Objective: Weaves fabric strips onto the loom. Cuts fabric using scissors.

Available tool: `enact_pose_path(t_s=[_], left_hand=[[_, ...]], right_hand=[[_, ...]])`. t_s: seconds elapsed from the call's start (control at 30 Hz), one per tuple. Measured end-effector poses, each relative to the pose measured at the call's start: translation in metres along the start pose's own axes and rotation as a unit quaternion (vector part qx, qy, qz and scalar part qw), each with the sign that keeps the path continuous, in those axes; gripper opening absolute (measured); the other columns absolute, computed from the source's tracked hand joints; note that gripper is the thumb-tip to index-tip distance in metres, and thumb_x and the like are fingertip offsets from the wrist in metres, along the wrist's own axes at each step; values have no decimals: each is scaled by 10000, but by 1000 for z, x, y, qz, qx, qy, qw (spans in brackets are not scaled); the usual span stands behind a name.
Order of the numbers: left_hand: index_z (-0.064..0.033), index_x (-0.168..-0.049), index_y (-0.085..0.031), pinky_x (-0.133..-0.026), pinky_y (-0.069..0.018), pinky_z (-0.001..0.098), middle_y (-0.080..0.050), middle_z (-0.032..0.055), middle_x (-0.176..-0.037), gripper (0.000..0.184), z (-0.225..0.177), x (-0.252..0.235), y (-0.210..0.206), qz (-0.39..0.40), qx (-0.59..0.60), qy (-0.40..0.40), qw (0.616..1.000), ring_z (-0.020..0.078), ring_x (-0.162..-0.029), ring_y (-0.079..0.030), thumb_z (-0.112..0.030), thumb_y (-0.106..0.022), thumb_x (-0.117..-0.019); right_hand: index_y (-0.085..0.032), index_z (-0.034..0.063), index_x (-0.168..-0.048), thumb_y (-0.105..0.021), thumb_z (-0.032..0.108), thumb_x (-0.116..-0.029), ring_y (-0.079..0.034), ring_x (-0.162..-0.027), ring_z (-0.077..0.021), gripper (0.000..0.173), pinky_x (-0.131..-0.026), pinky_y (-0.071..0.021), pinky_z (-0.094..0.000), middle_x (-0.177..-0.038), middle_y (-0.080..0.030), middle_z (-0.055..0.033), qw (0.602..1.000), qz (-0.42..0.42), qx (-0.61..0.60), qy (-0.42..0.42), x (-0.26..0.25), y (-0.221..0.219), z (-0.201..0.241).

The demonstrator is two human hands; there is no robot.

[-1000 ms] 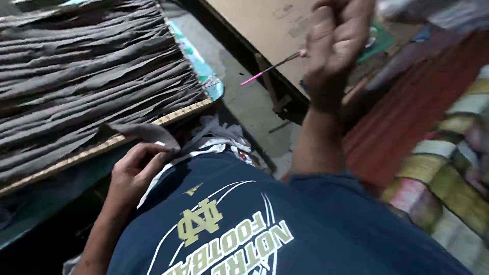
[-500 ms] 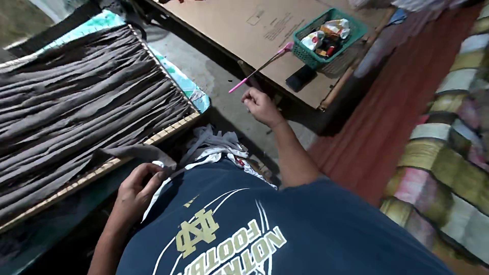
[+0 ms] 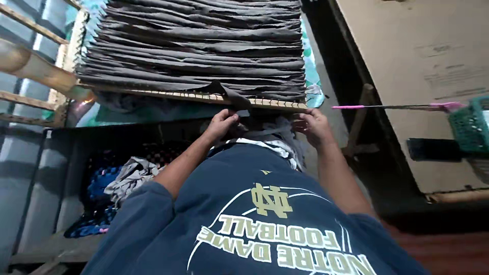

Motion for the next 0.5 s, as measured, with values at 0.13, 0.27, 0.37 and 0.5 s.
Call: enact_pose_path(t_s=[0.13,0.27,0.37,0.5], left_hand=[[17,-1124,-597,-796,-560,336,-638,81,-988,153,-7,-7,8,-52,45,-25,997,131,-860,-631,-99,-546,-1037],[-23,-1080,-597,-778,-548,286,-633,32,-955,94,-19,-11,8,-51,79,-41,995,90,-835,-617,-94,-553,-1036],[-71,-1044,-573,-723,-531,236,-627,-14,-919,47,-31,-7,9,-51,113,-35,992,53,-784,-603,-74,-527,-1045],[-66,-1089,-581,-801,-593,313,-663,-12,-946,77,-65,0,13,-47,126,-73,988,92,-843,-666,-69,-520,-1041]], right_hand=[[-457,15,-1392,-479,82,-1063,-694,-770,-159,336,-702,-616,-345,-1067,-652,-112,999,24,-18,-10,-1,-11,-3],[-461,54,-1364,-482,44,-1048,-685,-757,-136,317,-685,-604,-314,-1020,-657,-67,997,22,-66,-16,7,-17,0],[-461,29,-1350,-476,1,-1005,-689,-779,-139,347,-703,-611,-324,-1025,-648,-66,996,26,-88,21,11,-15,10],[-469,23,-1340,-484,-14,-973,-704,-824,-137,369,-754,-627,-346,-1036,-668,-47,991,48,-75,103,14,-9,44]])
Point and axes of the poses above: each hand's wrist, its own x-axis away from the middle knuckle, its own y-axis out of the back of the hand, z = x × y, the point moved 8 cm from there along -x, towards the middle knuckle
